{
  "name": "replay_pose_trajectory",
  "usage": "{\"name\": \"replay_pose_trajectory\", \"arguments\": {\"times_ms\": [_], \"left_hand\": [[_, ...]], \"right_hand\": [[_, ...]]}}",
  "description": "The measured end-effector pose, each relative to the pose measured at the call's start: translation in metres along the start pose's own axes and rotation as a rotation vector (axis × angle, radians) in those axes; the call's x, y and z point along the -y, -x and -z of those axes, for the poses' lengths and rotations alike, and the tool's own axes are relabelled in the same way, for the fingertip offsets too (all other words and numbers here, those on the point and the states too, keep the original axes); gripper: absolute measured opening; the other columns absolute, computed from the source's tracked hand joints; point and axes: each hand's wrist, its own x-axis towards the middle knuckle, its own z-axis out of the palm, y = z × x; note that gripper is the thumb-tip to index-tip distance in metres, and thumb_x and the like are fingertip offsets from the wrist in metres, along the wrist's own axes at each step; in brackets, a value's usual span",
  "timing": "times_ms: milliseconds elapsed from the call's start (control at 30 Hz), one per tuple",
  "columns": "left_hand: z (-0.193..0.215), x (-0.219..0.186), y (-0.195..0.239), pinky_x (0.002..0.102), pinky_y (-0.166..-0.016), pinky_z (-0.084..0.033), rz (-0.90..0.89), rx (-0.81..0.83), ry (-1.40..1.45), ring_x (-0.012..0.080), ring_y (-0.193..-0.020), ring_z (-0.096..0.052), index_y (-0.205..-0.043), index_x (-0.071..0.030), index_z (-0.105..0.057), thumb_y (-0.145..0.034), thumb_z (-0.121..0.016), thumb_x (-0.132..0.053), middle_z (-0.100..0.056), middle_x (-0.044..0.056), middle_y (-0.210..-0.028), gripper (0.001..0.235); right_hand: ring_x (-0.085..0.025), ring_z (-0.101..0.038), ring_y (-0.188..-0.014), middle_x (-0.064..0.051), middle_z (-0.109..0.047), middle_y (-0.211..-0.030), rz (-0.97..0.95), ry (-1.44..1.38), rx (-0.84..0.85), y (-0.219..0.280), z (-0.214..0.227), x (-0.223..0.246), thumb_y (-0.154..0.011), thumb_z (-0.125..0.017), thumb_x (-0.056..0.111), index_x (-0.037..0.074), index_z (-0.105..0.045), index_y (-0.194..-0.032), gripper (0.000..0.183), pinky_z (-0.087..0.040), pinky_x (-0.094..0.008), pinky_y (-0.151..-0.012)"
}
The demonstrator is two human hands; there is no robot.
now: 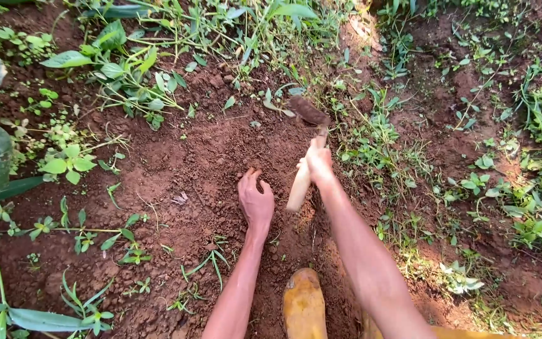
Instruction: Using a hand hoe to clear weeds and grass from a patch of soil in a field.
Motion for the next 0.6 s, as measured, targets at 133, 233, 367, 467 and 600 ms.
{"name": "replay_pose_trajectory", "arguments": {"times_ms": [133,233,367,467,600], "left_hand": [[0.019,-0.025,0.005,0.042,-0.112,-0.042,0.045,0.076,-0.036,0.0275,-0.130,-0.056,-0.122,-0.005,-0.069,-0.092,-0.053,-0.009,-0.061,0.017,-0.137,0.034],[0.016,-0.020,0.007,0.045,-0.113,-0.041,0.013,0.112,-0.068,0.0309,-0.135,-0.053,-0.123,-0.002,-0.067,-0.092,-0.053,-0.009,-0.057,0.020,-0.141,0.034],[0.010,-0.023,0.006,0.044,-0.106,-0.049,-0.028,0.074,-0.168,0.0330,-0.130,-0.057,-0.122,0.000,-0.068,-0.089,-0.055,-0.008,-0.060,0.021,-0.139,0.037],[0.013,-0.028,0.006,0.044,-0.103,-0.051,-0.024,0.106,-0.224,0.0332,-0.131,-0.058,-0.122,0.000,-0.069,-0.088,-0.057,-0.009,-0.059,0.021,-0.141,0.037],[0.029,-0.045,0.004,0.045,-0.104,-0.051,0.015,0.194,-0.235,0.0335,-0.134,-0.055,-0.123,0.001,-0.068,-0.089,-0.057,-0.008,-0.056,0.023,-0.145,0.037]], "right_hand": [[-0.029,-0.073,-0.094,-0.019,-0.074,-0.099,0.026,-0.144,-0.061,-0.022,0.008,0.001,-0.092,-0.050,0.056,-0.003,-0.068,-0.114,0.065,-0.053,-0.044,-0.084],[-0.028,-0.075,-0.074,-0.021,-0.073,-0.086,0.015,-0.342,-0.162,0.002,0.021,-0.005,-0.097,-0.054,0.045,-0.008,-0.067,-0.110,0.055,-0.056,-0.042,-0.069],[-0.027,-0.070,-0.047,-0.020,-0.070,-0.066,0.195,-0.302,0.071,0.041,0.023,-0.019,-0.104,-0.041,0.050,-0.007,-0.060,-0.100,0.060,-0.058,-0.036,-0.043],[-0.026,-0.072,-0.052,-0.018,-0.072,-0.066,0.186,-0.164,0.114,0.048,0.012,-0.004,-0.097,-0.048,0.048,-0.004,-0.063,-0.102,0.054,-0.060,-0.038,-0.051],[-0.024,-0.073,-0.055,-0.019,-0.073,-0.070,0.157,-0.148,0.046,0.016,-0.015,0.017,-0.093,-0.048,0.052,-0.005,-0.068,-0.105,0.062,-0.062,-0.035,-0.056]]}}
